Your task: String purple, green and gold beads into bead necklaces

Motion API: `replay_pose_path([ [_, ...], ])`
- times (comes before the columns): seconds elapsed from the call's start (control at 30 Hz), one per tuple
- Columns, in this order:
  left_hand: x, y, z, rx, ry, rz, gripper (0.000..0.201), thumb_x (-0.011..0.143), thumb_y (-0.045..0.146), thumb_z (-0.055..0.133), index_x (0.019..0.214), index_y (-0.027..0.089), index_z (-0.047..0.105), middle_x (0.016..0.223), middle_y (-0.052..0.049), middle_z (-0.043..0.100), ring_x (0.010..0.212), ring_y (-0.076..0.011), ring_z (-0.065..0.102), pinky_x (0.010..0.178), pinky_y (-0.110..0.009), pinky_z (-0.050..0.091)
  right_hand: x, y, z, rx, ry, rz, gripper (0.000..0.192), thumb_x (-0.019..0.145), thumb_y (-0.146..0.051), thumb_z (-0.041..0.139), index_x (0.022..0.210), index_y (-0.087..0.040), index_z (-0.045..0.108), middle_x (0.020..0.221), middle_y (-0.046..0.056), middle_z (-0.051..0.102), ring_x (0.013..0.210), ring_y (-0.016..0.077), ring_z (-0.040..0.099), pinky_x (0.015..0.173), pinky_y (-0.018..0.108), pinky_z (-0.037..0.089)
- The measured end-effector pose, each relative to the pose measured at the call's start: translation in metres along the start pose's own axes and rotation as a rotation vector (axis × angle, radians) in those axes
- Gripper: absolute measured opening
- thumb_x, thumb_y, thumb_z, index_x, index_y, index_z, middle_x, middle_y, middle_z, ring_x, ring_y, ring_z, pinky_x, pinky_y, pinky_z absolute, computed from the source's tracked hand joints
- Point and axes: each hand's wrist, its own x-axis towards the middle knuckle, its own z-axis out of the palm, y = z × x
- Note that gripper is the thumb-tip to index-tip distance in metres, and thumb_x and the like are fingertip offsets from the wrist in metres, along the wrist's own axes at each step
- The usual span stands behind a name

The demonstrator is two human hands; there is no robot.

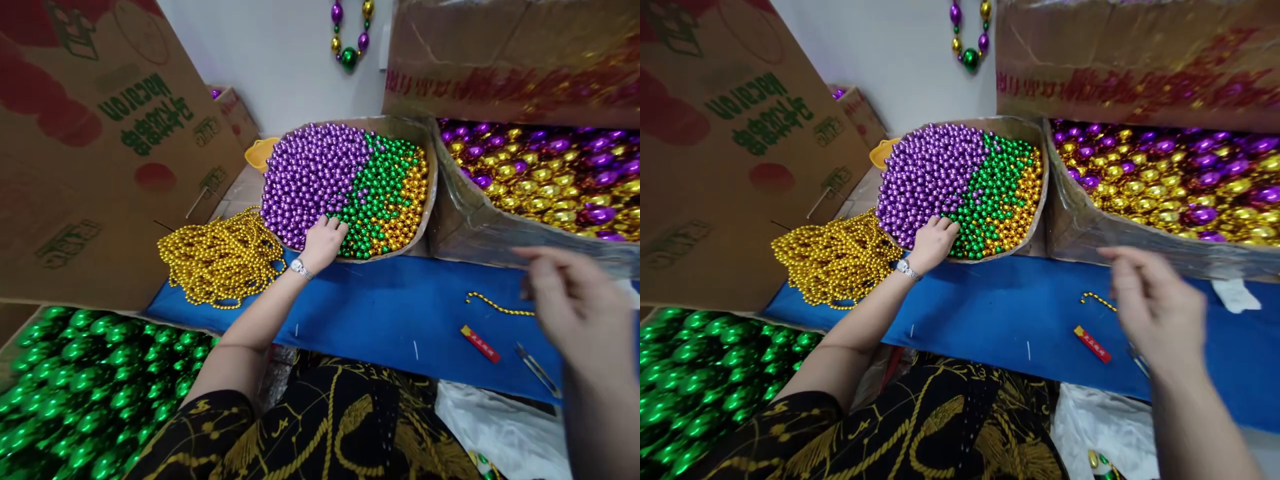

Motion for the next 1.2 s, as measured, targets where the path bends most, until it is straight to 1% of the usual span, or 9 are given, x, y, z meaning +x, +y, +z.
replay_pose_path([
  [0.07,-0.001,0.004,0.001,-0.176,0.044,-0.044,0.012,0.087,0.015,0.055,0.084,0.019,0.066,0.09,-0.012,0.062,0.095,-0.0261,0.053,0.077,-0.036,0.045,-0.02,-0.003,0.026,-0.071,-0.157,-0.124,0.027,0.096,-0.041,0.052,0.11,-0.025,0.07,0.064,0.001,0.063,0.042,0.008,0.048,0.043,0.024,0.035],
  [0.13,-0.004,0.014,-0.001,-0.51,0.065,-0.13,0.01,0.085,0.019,0.059,0.091,0.019,0.068,0.092,-0.009,0.064,0.092,-0.0227,0.057,0.08,-0.036,0.048,-0.04,-0.007,0.05,-0.072,-0.221,-0.21,0.024,0.098,-0.034,0.048,0.108,-0.023,0.067,0.07,0.001,0.069,0.045,0.0089,0.054,0.047,0.024,0.042],
  [0.27,-0.012,0.042,-0.006,-1.387,-0.094,-0.388,0.02,0.083,0.027,0.067,0.102,0.018,0.068,0.089,-0.006,0.067,0.084,-0.0165,0.067,0.08,-0.033,0.055,-0.064,-0.013,0.083,-0.035,-0.182,-0.32,0.018,0.097,-0.023,0.049,0.106,-0.021,0.064,0.09,0.003,0.075,0.068,0.0125,0.07,0.063,0.023,0.053],
  [0.37,-0.019,0.06,-0.007,-1.699,-0.161,-0.506,0.021,0.081,0.026,0.071,0.099,0.016,0.07,0.094,-0.007,0.07,0.088,-0.0167,0.07,0.084,-0.032,0.057,-0.068,-0.013,0.09,-0.04,-0.128,-0.389,0.018,0.096,-0.018,0.051,0.108,-0.019,0.064,0.093,0.004,0.075,0.076,0.0139,0.072,0.071,0.023,0.055],
  [0.5,-0.024,0.071,-0.004,-1.802,-0.142,-0.565,0.017,0.08,0.021,0.073,0.095,0.015,0.069,0.097,-0.007,0.071,0.087,-0.0147,0.071,0.082,-0.028,0.058,-0.069,-0.006,0.086,-0.088,-0.102,-0.417,0.02,0.094,-0.016,0.053,0.11,-0.018,0.065,0.093,0.005,0.075,0.075,0.0144,0.072,0.072,0.023,0.056],
  [0.7,-0.023,0.075,-0.001,-1.838,-0.065,-0.702,0.014,0.079,0.017,0.074,0.087,0.016,0.062,0.078,0.0,0.066,0.087,-0.0148,0.072,0.083,-0.027,0.057,-0.076,0.001,0.084,-0.112,-0.118,-0.407,0.022,0.095,-0.019,0.052,0.112,-0.02,0.065,0.094,0.005,0.076,0.075,0.0155,0.072,0.07,0.025,0.056],
  [0.8,-0.024,0.079,0.0,-1.836,-0.044,-0.715,0.017,0.078,0.016,0.075,0.086,0.016,0.06,0.074,0.002,0.063,0.085,-0.0148,0.073,0.082,-0.026,0.057,-0.076,0.0,0.083,-0.108,-0.117,-0.422,0.021,0.094,-0.017,0.053,0.112,-0.019,0.065,0.091,0.004,0.075,0.074,0.015,0.072,0.071,0.025,0.056],
  [1.03,-0.023,0.086,0.004,-1.737,-0.018,-0.621,0.024,0.073,0.02,0.078,0.086,0.018,0.058,0.08,0.002,0.064,0.086,-0.0159,0.072,0.083,-0.03,0.057,-0.077,0.008,0.078,-0.165,-0.117,-0.405,0.023,0.095,-0.019,0.052,0.113,-0.019,0.067,0.086,0.004,0.074,0.069,0.0148,0.07,0.068,0.025,0.055],
  [1.2,-0.023,0.107,0.012,-1.658,0.003,-0.418,0.039,0.064,0.024,0.085,0.091,0.019,0.058,0.087,0.001,0.063,0.086,-0.017,0.071,0.079,-0.029,0.058,-0.08,0.013,0.08,-0.154,-0.067,-0.361,0.023,0.095,-0.018,0.05,0.112,-0.019,0.066,0.09,0.006,0.075,0.073,0.0162,0.071,0.07,0.027,0.057],
])
